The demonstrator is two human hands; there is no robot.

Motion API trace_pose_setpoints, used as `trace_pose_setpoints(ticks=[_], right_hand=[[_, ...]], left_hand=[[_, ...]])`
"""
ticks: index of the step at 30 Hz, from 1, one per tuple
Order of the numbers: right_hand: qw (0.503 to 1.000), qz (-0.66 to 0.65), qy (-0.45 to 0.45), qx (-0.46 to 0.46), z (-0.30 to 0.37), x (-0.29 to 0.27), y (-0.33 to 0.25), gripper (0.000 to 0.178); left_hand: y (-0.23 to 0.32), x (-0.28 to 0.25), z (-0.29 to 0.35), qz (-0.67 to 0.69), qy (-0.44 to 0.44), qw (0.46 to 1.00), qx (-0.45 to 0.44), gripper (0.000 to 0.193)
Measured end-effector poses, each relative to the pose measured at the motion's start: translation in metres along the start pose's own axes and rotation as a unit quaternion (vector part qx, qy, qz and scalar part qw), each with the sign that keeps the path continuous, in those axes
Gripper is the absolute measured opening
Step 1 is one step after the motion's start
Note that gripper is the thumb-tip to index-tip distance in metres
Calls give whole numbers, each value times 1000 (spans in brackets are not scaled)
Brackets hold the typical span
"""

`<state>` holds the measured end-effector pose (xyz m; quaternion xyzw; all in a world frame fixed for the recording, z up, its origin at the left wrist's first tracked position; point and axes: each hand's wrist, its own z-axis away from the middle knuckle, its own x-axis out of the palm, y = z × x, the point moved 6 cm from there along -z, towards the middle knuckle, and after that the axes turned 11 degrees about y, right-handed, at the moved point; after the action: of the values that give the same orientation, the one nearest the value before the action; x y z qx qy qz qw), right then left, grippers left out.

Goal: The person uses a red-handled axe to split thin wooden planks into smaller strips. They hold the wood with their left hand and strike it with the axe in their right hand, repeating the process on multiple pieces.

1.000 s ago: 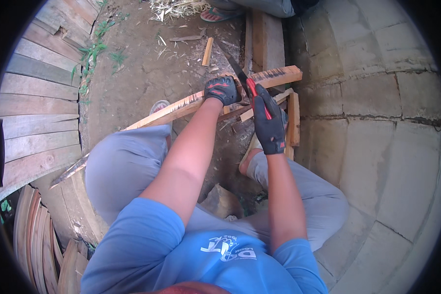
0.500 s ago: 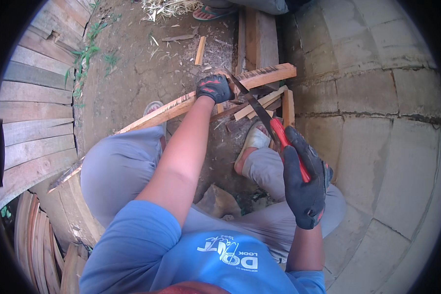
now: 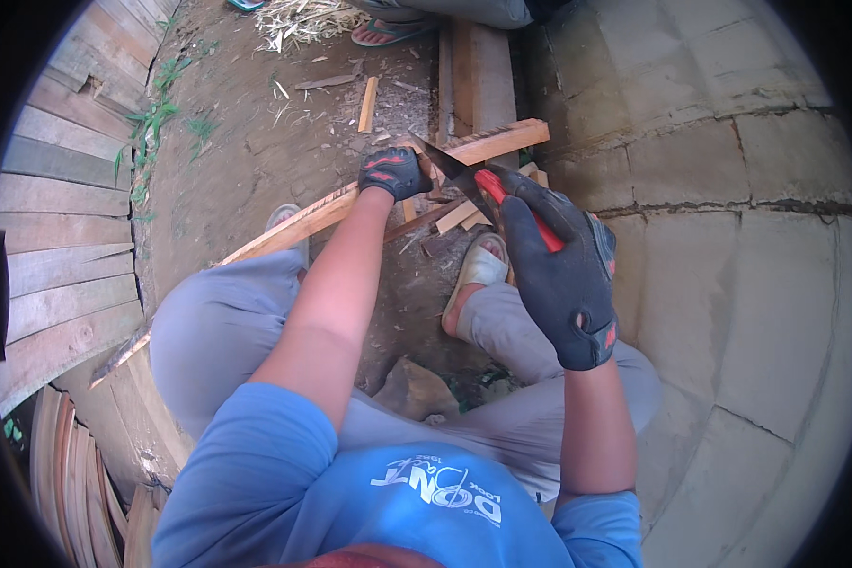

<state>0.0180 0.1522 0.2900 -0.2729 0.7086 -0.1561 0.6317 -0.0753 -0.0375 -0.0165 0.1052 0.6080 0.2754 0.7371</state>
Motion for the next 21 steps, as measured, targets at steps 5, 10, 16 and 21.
trace_pose_setpoints(ticks=[5, 10, 16, 21], right_hand=[[999, 22, -14, -20, -5, -4, -7, 34], [997, 8, 7, -77, -10, -3, -8, 35], [999, 23, -1, -43, -36, 39, 12, 36], [994, 44, 5, -101, -36, 41, 19, 39]], left_hand=[[5, 5, 8, -28, 38, 999, -14, 54], [13, 7, 26, -38, 122, 992, 15, 41], [16, 46, 47, -99, 317, 943, 15, 23], [25, 33, 47, -105, 274, 956, 9, 18]])
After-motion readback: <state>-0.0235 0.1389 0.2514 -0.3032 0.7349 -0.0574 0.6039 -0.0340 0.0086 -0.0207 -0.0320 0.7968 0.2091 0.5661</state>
